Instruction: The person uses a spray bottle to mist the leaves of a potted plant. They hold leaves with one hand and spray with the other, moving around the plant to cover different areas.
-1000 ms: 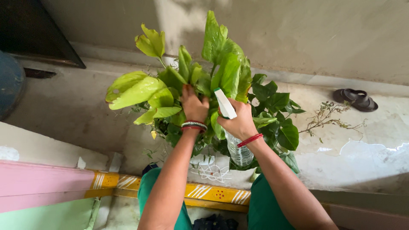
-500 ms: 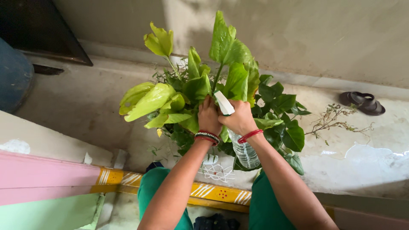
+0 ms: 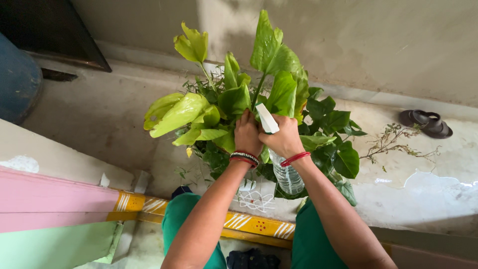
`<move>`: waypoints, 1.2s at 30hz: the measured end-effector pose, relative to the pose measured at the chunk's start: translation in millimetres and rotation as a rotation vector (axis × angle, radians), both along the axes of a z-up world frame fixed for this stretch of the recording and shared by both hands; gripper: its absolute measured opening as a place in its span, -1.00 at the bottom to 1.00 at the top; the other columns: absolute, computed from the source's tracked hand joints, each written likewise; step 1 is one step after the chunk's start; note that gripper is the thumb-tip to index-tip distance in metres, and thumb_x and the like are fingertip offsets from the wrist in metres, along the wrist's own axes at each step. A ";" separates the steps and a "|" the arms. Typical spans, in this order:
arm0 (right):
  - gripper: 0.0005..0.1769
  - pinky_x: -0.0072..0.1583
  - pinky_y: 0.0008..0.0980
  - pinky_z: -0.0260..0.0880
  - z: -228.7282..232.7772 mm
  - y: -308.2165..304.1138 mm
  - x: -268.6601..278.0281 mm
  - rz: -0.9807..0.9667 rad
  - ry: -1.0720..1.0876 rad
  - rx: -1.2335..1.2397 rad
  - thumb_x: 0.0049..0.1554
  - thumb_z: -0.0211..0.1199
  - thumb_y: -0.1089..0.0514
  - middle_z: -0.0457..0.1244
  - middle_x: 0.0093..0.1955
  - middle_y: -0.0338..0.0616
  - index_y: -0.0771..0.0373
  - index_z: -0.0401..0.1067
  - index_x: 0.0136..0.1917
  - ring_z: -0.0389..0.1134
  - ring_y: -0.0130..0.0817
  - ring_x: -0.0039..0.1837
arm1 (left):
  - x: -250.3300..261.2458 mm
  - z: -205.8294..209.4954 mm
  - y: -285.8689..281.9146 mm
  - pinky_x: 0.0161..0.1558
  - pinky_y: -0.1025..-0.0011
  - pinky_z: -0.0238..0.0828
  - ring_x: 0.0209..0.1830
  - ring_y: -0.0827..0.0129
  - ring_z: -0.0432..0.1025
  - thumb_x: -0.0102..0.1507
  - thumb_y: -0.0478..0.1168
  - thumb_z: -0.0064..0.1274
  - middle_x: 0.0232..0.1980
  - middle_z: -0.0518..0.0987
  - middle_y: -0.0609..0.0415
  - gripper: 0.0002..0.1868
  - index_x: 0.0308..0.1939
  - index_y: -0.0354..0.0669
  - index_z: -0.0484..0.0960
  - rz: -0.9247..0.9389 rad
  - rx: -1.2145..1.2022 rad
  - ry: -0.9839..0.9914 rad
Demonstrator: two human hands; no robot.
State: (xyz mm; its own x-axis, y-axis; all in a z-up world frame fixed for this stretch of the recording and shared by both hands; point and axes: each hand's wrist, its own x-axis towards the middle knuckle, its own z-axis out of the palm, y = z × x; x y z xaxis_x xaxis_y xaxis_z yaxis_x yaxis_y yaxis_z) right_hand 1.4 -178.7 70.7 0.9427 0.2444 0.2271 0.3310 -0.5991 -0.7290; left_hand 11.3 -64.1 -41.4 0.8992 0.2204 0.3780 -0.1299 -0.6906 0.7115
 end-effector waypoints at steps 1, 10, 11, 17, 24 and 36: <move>-0.69 -0.03 -0.29 0.51 0.4 -0.1 -0.2 0.005 -0.006 0.000 -0.14 0.37 0.13 0.42 -0.27 0.02 0.29 0.57 -0.11 0.52 -0.16 -0.20 | 0.2 2.4 0.9 0.23 -0.05 0.30 0.22 -0.26 0.35 0.21 -0.22 0.08 0.39 0.41 -0.29 -0.52 0.18 -0.37 0.51 0.025 0.014 0.004; -0.61 0.00 -0.27 0.50 0.0 8.8 -4.6 0.047 0.029 0.019 -0.20 0.38 0.14 0.42 -0.24 0.04 0.30 0.55 -0.07 0.52 -0.09 -0.17 | -3.4 10.6 20.7 0.33 0.03 0.24 0.35 -0.21 0.32 0.27 -0.18 0.12 0.48 0.29 -0.30 -0.63 0.13 -0.23 0.58 0.212 -0.240 -0.213; -0.56 0.00 -0.25 0.50 -0.1 10.7 -5.1 0.058 0.014 0.026 -0.21 0.39 0.14 0.42 -0.23 0.06 0.30 0.55 -0.02 0.51 -0.07 -0.16 | -5.3 11.8 24.2 0.30 0.07 0.25 0.34 -0.18 0.32 0.28 -0.17 0.09 0.48 0.28 -0.28 -0.61 0.16 -0.26 0.55 0.221 -0.347 -0.213; -0.54 0.04 -0.19 0.48 -1.9 22.0 -8.9 0.110 0.058 -0.034 -0.21 0.38 0.12 0.41 -0.20 0.16 0.30 0.57 0.00 0.49 0.05 -0.11 | 7.8 -0.5 55.4 0.23 0.28 0.36 0.18 0.11 0.44 0.37 -0.09 0.00 0.20 0.54 -0.10 -0.64 0.11 -0.28 0.57 0.310 -0.707 -0.268; -0.51 0.04 -0.16 0.48 0.6 30.6 -12.5 0.099 0.150 -0.115 -0.21 0.36 0.09 0.41 -0.19 0.20 0.29 0.57 0.02 0.47 0.11 -0.10 | 33.5 -33.4 93.1 0.28 0.32 0.26 0.21 0.22 0.42 0.44 0.00 -0.13 0.23 0.58 -0.04 -0.53 0.20 -0.29 0.61 0.187 -0.925 -0.202; -0.52 0.04 -0.17 0.47 0.5 33.4 -17.5 0.116 0.117 -0.066 -0.20 0.37 0.12 0.41 -0.18 0.17 0.30 0.55 0.02 0.48 0.10 -0.08 | 22.1 8.5 122.9 0.18 0.10 0.36 0.25 0.31 0.38 0.29 0.05 -0.07 0.30 0.48 0.18 -0.43 0.34 -0.05 0.50 0.256 -1.466 0.120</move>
